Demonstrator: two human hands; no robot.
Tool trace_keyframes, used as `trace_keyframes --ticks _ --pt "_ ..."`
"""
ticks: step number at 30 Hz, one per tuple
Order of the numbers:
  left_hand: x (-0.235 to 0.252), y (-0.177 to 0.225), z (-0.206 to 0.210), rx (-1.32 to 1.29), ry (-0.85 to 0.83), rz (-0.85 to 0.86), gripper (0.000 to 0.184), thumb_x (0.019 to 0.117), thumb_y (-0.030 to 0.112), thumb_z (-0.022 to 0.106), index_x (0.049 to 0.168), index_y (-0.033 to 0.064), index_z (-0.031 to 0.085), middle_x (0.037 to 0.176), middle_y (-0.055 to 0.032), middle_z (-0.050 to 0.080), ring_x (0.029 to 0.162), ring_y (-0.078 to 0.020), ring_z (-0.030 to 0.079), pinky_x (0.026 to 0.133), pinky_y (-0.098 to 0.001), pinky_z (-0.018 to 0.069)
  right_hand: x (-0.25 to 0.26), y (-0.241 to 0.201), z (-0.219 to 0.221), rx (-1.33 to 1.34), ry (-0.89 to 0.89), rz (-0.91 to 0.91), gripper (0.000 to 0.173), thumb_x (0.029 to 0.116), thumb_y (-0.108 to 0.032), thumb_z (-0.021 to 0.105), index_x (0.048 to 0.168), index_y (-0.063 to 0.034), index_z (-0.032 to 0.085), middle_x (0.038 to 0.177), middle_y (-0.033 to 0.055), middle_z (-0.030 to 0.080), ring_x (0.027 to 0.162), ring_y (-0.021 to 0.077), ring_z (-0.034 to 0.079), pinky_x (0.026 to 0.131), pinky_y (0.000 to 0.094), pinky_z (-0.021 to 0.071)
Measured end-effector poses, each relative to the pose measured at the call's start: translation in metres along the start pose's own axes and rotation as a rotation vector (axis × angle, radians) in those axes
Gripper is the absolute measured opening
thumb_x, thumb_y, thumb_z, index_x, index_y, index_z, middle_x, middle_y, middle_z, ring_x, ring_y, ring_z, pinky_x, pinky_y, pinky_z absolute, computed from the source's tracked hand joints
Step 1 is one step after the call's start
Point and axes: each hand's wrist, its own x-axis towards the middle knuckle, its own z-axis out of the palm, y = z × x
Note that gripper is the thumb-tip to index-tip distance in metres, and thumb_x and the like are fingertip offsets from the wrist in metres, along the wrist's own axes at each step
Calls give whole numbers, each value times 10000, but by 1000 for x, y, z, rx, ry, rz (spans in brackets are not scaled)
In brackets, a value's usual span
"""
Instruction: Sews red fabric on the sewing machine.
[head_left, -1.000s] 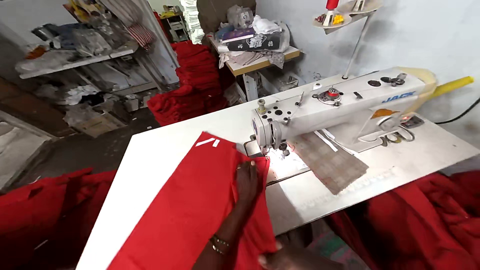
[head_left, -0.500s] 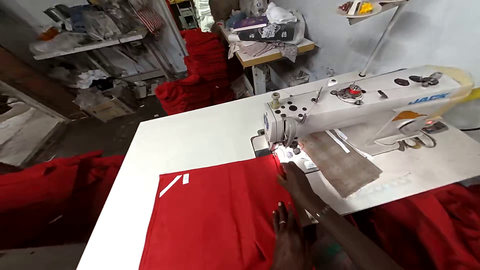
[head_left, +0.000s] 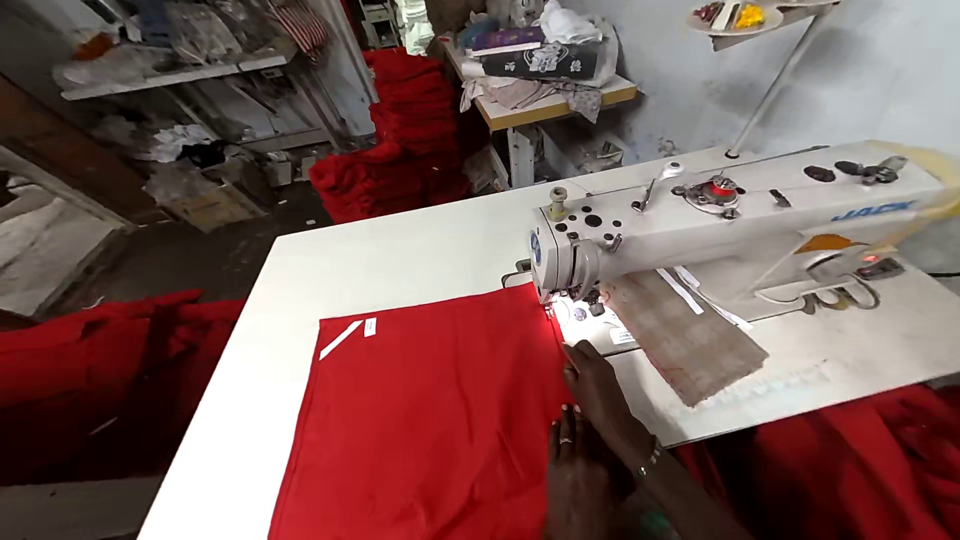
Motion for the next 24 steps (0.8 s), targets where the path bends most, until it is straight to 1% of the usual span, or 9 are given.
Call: trace_keyframes --ticks 3,7,9,12,14,17,19,21,24 --pt "1 0 -10 -42 -113 -37 376 929 158 627 1189 -102 707 1320 -266 656 1313 -423 584 1099 -523 454 -14 -4 -3 8 -12 12 282 881 80 601 1136 143 703 997 280 696 879 402 718 800 471 598" --pt "2 1 -7 8 -51 -26 389 894 175 665 1157 -107 718 1267 -272 682 1256 -424 628 1052 -513 497 -5 -6 -5 11 -56 26 290 897 70 591 1157 142 698 1003 287 691 883 408 710 818 471 587" --pt "0 4 -5 46 -34 -12 388 884 161 670 1158 -108 719 1241 -268 695 1224 -417 651 1024 -506 517 -3 -2 -2 1 -38 9 286 888 71 602 1147 139 705 976 278 690 848 401 712 790 465 595" --pt "0 4 -4 -3 -6 -12 301 857 137 693 1056 -78 760 1187 -261 719 1201 -427 661 1007 -521 528 -14 -1 1 11 22 -34 284 853 90 618 1116 147 709 948 276 687 824 391 714 756 457 603" --pt "3 3 -5 -36 8 -34 321 849 146 701 1068 -83 754 1196 -263 715 1217 -426 652 1020 -520 521 -12 -1 1 10 50 -50 275 838 88 618 1088 148 717 918 268 686 794 383 713 732 448 604" --pt "9 1 -3 -45 37 -36 351 852 156 695 1103 -84 747 1217 -259 709 1214 -419 656 1004 -525 528 1 -4 -5 14 -75 20 276 908 64 574 1140 147 700 979 282 682 865 401 703 809 467 584" --pt "13 -1 -2 -52 28 -56 306 854 158 683 1055 -56 768 1202 -232 723 1213 -397 663 1011 -519 526 1 -6 -8 30 -130 60 300 930 53 552 1183 148 682 1025 295 673 919 411 694 854 472 568" --pt "16 0 -6 -91 -35 -107 290 883 142 662 1067 -57 764 1237 -233 709 1260 -396 632 1068 -516 485 -4 -7 -9 53 -108 64 304 909 66 565 1174 157 684 1036 315 680 931 432 699 859 488 571" --pt "20 0 -2 -91 37 -104 274 867 123 662 1045 -53 771 1214 -227 720 1222 -396 657 1022 -517 520 6 -8 -15 42 -196 105 308 939 44 546 1200 146 675 1065 306 673 961 418 686 893 475 551"
